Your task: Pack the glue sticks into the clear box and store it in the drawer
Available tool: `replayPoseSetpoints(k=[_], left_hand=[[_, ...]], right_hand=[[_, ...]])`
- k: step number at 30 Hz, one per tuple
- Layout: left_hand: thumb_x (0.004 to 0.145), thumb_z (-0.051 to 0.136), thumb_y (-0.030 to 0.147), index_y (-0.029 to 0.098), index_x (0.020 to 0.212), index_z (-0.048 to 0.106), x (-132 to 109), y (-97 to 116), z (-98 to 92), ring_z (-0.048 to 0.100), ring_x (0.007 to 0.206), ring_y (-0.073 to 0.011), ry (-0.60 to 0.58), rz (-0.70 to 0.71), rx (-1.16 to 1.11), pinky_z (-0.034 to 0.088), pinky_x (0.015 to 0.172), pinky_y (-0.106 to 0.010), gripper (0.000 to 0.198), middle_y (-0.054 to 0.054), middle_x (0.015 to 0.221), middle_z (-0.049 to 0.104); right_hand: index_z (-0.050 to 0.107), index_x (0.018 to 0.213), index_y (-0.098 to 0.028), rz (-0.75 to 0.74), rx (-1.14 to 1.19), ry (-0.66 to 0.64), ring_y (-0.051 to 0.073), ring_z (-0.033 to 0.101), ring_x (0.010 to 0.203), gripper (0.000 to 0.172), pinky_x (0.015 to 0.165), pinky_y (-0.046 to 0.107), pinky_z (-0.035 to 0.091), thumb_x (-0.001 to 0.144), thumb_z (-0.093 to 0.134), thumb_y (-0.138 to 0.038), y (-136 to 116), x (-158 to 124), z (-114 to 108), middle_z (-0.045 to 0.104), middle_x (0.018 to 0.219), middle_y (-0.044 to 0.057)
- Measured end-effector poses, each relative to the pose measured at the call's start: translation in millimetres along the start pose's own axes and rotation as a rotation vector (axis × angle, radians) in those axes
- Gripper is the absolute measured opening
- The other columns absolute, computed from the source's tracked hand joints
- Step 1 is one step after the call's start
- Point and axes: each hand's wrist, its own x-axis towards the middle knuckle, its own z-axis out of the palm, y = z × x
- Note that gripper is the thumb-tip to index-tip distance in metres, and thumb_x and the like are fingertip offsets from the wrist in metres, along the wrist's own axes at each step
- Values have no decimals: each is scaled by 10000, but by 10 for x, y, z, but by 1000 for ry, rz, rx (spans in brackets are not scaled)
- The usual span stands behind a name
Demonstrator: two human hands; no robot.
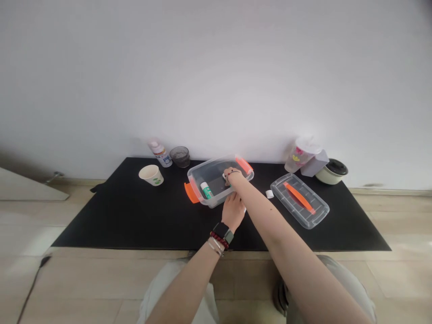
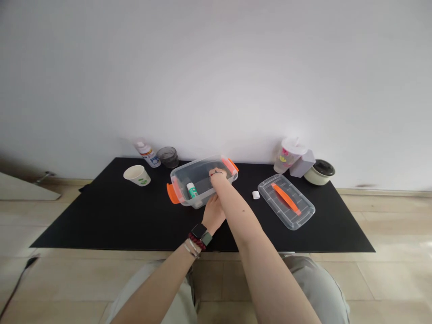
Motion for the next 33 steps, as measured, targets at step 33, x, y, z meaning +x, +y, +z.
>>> replayPoseSetpoints(k=[33], left_hand=[[886,566,498,204,1223,487,-181,256,-353,630,808,-147,-433,-282,-1405,514,658,-272,454,-69,1058,595]], right_hand=[[517,930,-209,-82,1403,261,139,669,655,381,555,258,591,804,685,-526,1075,-1798,897,648,755,-8]])
